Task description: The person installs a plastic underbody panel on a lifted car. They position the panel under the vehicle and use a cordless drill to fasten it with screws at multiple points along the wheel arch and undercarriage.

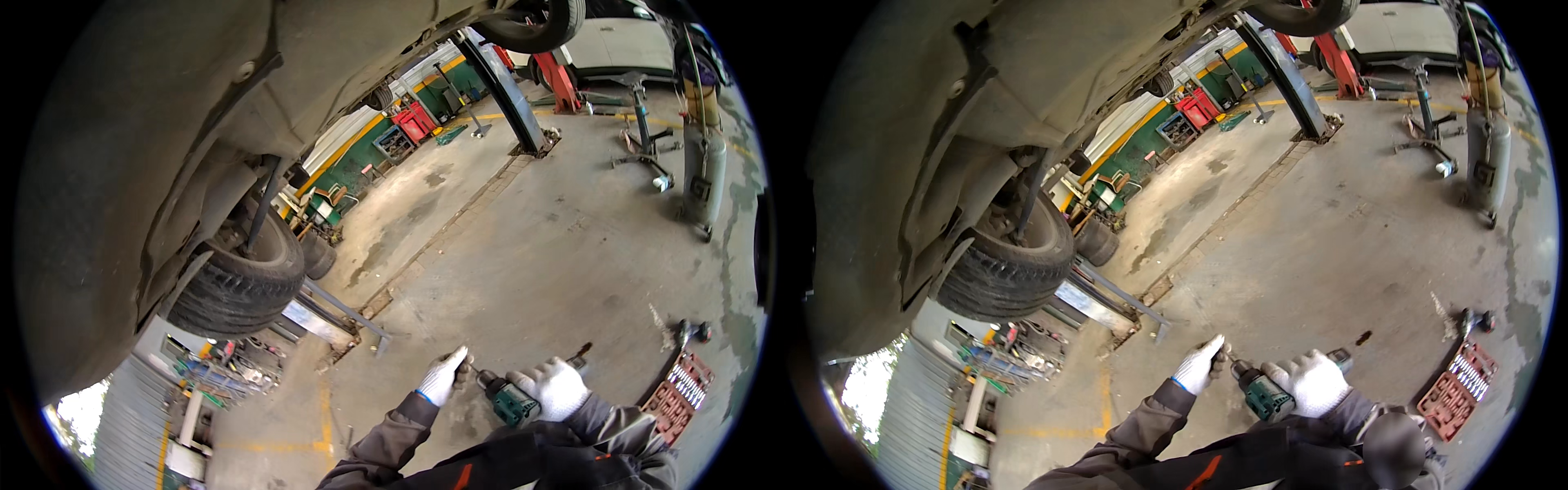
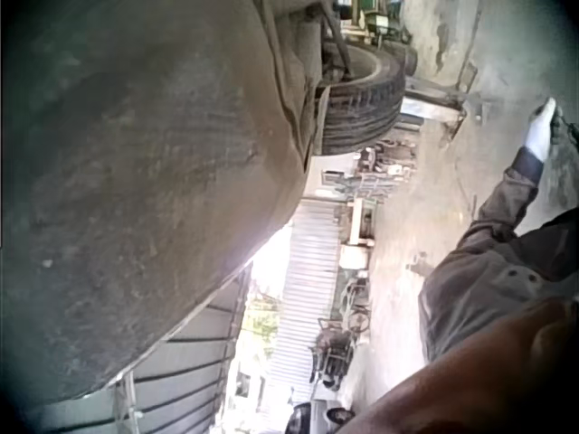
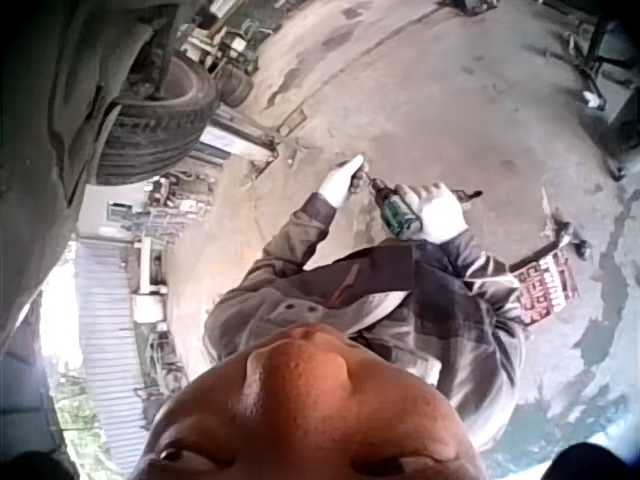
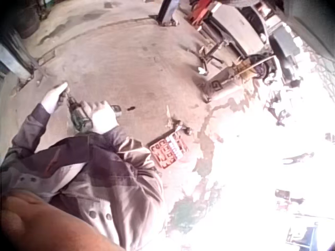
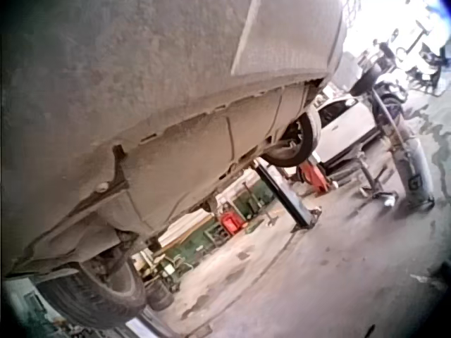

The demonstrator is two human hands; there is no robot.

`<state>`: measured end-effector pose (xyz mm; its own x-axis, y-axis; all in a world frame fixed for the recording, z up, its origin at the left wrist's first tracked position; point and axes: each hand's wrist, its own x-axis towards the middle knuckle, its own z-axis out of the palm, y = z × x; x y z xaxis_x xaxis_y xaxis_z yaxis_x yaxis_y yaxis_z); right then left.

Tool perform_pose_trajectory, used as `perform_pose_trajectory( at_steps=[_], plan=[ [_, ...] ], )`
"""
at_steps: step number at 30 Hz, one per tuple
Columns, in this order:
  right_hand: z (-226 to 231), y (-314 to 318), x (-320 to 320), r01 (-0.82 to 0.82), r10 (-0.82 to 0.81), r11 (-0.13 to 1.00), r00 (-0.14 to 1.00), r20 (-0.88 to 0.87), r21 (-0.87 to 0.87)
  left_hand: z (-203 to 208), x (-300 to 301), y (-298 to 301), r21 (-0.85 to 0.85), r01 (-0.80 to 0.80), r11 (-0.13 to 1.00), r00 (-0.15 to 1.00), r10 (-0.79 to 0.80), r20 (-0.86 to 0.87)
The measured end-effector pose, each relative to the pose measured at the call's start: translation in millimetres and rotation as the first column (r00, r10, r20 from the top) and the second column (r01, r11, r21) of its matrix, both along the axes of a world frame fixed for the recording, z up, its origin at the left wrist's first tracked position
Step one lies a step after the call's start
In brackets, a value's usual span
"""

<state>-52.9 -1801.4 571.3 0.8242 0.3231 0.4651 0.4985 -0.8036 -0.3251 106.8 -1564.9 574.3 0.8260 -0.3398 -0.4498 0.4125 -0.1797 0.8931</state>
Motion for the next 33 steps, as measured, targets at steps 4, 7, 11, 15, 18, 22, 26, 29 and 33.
perform_pose_trajectory(
  at_steps=[4, 7, 11, 15, 18, 22, 26, 29, 33],
  plan=[
    [14, 7, 34, 0.082, -0.104, 0.981, 0.987, 0.122, 0.176, 39, 39, -27, -0.352, 0.061, 0.934, 0.996, -0.036, 0.077],
    [17, 12, 77, 0.059, -0.168, 0.910, 0.957, 0.236, 0.410, 92, 63, -58, -0.577, 0.085, 0.813, 0.990, -0.005, 0.139],
    [71, 12, 128, -0.102, -0.143, 0.885, 0.870, 0.472, 0.455, 178, 65, -83, -0.689, 0.152, 0.709, 0.902, 0.186, 0.390],
    [110, 12, 162, -0.147, -0.119, 0.895, 0.830, 0.545, 0.420, 233, 63, -87, -0.764, 0.455, 0.457, 0.859, 0.002, 0.513],
    [145, 28, 179, -0.166, -0.068, 0.926, 0.810, 0.583, 0.339, 272, 62, -75, -0.719, 0.629, 0.296, 0.768, -0.089, 0.635],
    [189, 41, 200, -0.326, -0.040, 0.878, 0.677, 0.735, 0.349, 316, 56, -68, -0.619, 0.777, 0.114, 0.629, -0.146, 0.764],
    [209, 44, 186, -0.415, -0.127, 0.654, 0.764, 0.632, 0.633, 340, 42, -95, -0.483, 0.862, 0.152, 0.502, -0.130, 0.855],
    [230, 46, 175, -0.448, -0.192, 0.623, 0.707, 0.681, 0.641, 363, 38, -103, -0.400, 0.911, 0.096, 0.411, -0.145, 0.900],
    [258, 53, 164, -0.590, -0.111, 0.633, 0.572, 0.813, 0.501, 394, 29, -93, -0.351, 0.935, 0.051, 0.354, -0.172, 0.919]
  ],
)
